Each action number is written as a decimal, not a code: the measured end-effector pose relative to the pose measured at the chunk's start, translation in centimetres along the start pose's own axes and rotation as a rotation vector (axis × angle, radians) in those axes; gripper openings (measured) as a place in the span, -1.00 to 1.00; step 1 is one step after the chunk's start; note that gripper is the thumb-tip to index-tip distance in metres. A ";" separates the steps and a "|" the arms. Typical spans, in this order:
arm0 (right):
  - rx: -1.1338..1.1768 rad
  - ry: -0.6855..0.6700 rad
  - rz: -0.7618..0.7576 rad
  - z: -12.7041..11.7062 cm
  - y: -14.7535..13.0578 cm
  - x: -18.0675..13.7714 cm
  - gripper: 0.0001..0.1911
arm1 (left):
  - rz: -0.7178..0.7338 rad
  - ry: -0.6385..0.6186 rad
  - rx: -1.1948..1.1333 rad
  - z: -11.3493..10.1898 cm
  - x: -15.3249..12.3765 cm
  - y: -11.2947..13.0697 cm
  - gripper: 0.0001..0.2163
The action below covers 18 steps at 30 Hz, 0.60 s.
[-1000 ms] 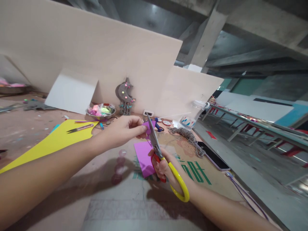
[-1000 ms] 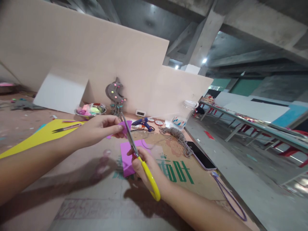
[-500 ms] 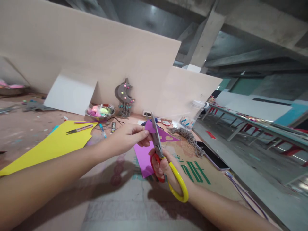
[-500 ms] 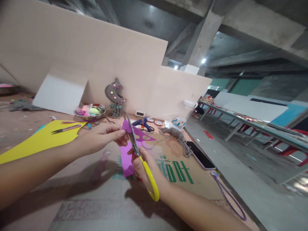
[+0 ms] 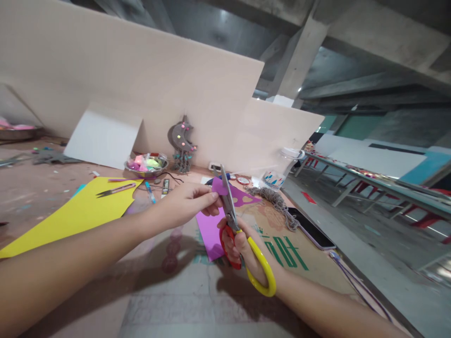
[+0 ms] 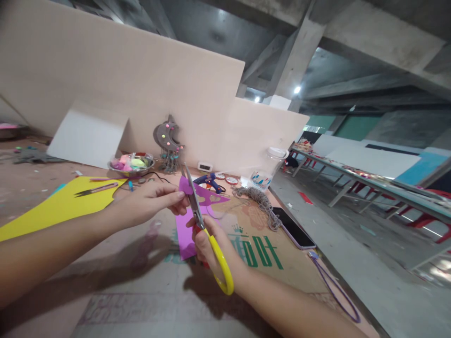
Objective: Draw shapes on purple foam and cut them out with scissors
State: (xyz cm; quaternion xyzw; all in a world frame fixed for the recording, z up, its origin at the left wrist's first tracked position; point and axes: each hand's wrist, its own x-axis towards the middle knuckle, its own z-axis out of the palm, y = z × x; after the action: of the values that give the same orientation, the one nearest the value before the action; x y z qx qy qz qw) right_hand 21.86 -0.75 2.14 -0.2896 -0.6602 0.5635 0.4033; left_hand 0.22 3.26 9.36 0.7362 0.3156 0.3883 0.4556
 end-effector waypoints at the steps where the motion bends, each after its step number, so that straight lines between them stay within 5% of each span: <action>1: 0.000 0.000 -0.001 0.0 0.0 0.0 -0.42 | -0.004 0.002 -0.001 0.0 0.0 0.0 -0.74; 18: -0.066 0.028 0.011 0.0 0.0 0.0 -0.41 | 0.022 0.059 0.038 -0.4 0.1 0.3 -0.71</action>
State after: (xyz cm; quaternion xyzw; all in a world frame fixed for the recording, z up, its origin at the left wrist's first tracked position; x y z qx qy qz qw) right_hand 21.87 -0.76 2.18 -0.3145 -0.6712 0.5395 0.3995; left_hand -0.07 3.37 9.81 0.7362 0.3281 0.4088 0.4280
